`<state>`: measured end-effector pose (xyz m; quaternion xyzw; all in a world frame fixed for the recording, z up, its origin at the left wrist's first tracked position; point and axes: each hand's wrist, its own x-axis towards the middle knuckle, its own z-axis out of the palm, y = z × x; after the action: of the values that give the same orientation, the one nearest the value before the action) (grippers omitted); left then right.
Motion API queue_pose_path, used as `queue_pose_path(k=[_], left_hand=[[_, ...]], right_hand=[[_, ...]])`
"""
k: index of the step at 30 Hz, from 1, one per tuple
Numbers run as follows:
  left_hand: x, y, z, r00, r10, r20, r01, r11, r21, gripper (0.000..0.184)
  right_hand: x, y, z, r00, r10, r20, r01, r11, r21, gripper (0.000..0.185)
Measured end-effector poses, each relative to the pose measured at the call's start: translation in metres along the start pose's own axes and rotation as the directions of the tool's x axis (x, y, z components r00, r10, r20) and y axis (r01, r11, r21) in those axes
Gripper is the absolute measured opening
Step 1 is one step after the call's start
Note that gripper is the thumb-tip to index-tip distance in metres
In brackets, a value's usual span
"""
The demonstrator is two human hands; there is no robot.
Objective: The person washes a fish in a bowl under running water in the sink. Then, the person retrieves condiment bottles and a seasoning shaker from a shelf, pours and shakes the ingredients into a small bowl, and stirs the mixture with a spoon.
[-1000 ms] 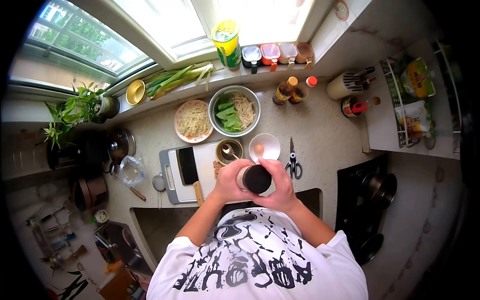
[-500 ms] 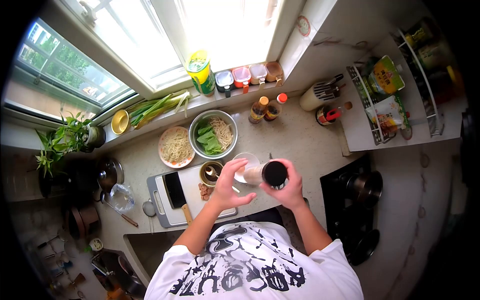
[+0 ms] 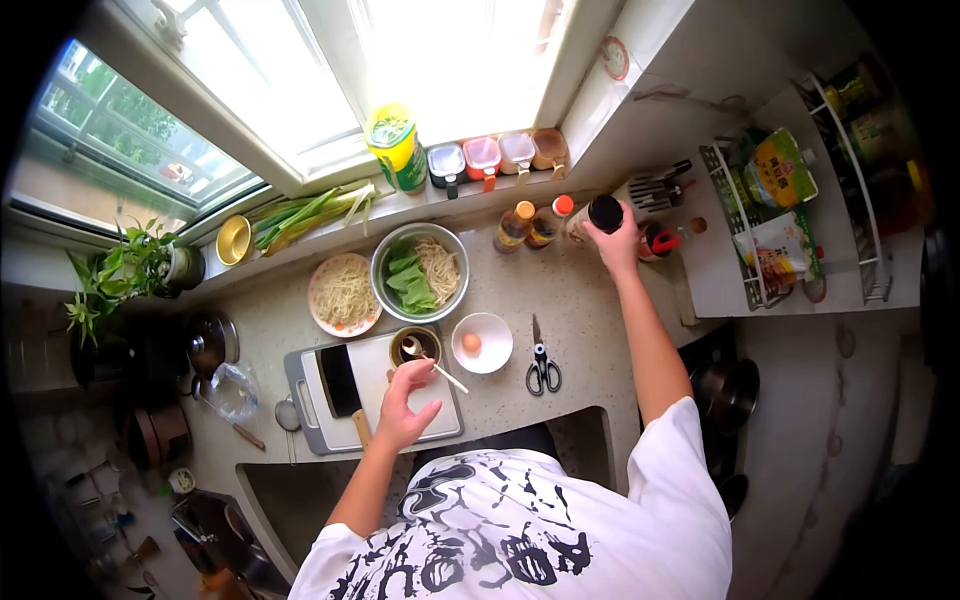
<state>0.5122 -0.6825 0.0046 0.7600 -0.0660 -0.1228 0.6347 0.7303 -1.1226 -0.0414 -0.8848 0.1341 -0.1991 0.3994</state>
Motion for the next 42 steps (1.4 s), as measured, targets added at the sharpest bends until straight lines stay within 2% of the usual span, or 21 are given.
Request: queue_pose_path(k=[4, 10, 13, 16, 17, 19, 20, 21, 22, 24, 26, 27, 30, 32, 35, 38, 39, 42], left_hand=[[-0.023, -0.016, -0.003, 0.991, -0.122, -0.062, 0.12, 0.992, -0.034, 0.057], [-0.042, -0.044, -0.005, 0.968, -0.211, -0.137, 0.207, 0.977, -0.042, 0.051], [-0.045, -0.062, -0.006, 0.958, -0.234, -0.168, 0.232, 0.972, -0.031, 0.049], [-0.046, -0.08, -0.007, 0.925, -0.306, -0.227, 0.291, 0.952, -0.095, 0.051], [-0.045, -0.088, -0.009, 0.913, -0.329, -0.242, 0.311, 0.944, -0.111, 0.054], [-0.043, -0.109, -0.012, 0.86, -0.393, -0.325, 0.356, 0.919, -0.169, 0.057], [-0.04, -0.115, -0.016, 0.828, -0.438, -0.349, 0.389, 0.898, -0.204, 0.058], [-0.035, -0.114, -0.02, 0.769, -0.516, -0.378, 0.495, 0.854, -0.158, 0.059], [-0.031, -0.132, -0.026, 0.707, -0.599, -0.377, 0.571, 0.797, -0.195, 0.055], [-0.017, -0.133, -0.038, 0.675, -0.637, -0.371, 0.631, 0.76, -0.157, 0.043], [-0.005, -0.149, -0.047, 0.74, -0.525, -0.42, 0.624, 0.769, 0.138, 0.041], [-0.002, -0.156, -0.051, 0.774, -0.467, -0.428, 0.606, 0.743, 0.284, 0.042], [0.019, -0.15, -0.056, 0.762, -0.562, -0.323, 0.647, 0.686, 0.333, 0.043], [0.027, -0.152, -0.055, 0.755, -0.589, -0.288, 0.655, 0.656, 0.375, 0.041], [0.03, -0.167, -0.052, 0.791, -0.557, -0.251, 0.606, 0.661, 0.443, 0.04], [0.026, -0.179, -0.048, 0.818, -0.521, -0.244, 0.574, 0.711, 0.405, 0.036], [0.025, -0.18, -0.047, 0.823, -0.515, -0.239, 0.568, 0.736, 0.368, 0.034], [0.02, -0.175, -0.044, 0.821, -0.521, -0.234, 0.562, 0.809, 0.172, 0.03]], right_hand=[[0.007, 0.011, 0.021, 0.995, 0.094, 0.037, -0.094, 0.996, 0.003, 0.071], [0.006, 0.029, 0.034, 0.989, 0.115, 0.088, -0.114, 0.993, -0.018, 0.073], [0.008, 0.043, 0.04, 0.99, 0.102, 0.093, -0.101, 0.995, -0.007, 0.076], [0.008, 0.049, 0.04, 0.99, 0.081, 0.118, -0.089, 0.994, 0.064, 0.077], [0.003, 0.047, 0.04, 0.997, 0.042, 0.066, -0.045, 0.998, 0.039, 0.076], [-0.013, 0.065, 0.044, 0.994, 0.107, -0.026, -0.105, 0.993, 0.057, 0.067], [-0.03, 0.073, 0.048, 0.979, 0.192, -0.066, -0.187, 0.979, 0.078, 0.057], [-0.047, 0.082, 0.052, 0.955, 0.276, -0.106, -0.265, 0.958, 0.106, 0.047], [-0.075, 0.082, 0.048, 0.928, 0.341, -0.149, -0.327, 0.939, 0.109, 0.036], [-0.148, 0.06, 0.042, 0.975, 0.211, -0.076, -0.213, 0.977, -0.018, 0.019], [-0.217, 0.024, 0.037, 0.978, 0.184, 0.095, -0.179, 0.982, -0.064, 0.013], [-0.246, 0.009, 0.04, 0.946, 0.225, 0.231, -0.228, 0.974, -0.015, 0.015], [-0.32, -0.006, 0.055, 0.745, 0.359, 0.562, -0.462, 0.886, 0.047, 0.028], [-0.334, -0.04, 0.064, 0.473, 0.491, 0.732, -0.71, 0.704, -0.014, 0.035], [-0.334, -0.073, 0.074, 0.353, 0.516, 0.781, -0.779, 0.624, -0.06, 0.036], [-0.332, -0.085, 0.078, 0.35, 0.526, 0.776, -0.777, 0.625, -0.073, 0.038], [-0.336, -0.086, 0.081, 0.382, 0.504, 0.774, -0.774, 0.633, -0.03, 0.039], [-0.345, -0.091, 0.086, 0.448, 0.467, 0.762, -0.767, 0.639, 0.059, 0.038]])
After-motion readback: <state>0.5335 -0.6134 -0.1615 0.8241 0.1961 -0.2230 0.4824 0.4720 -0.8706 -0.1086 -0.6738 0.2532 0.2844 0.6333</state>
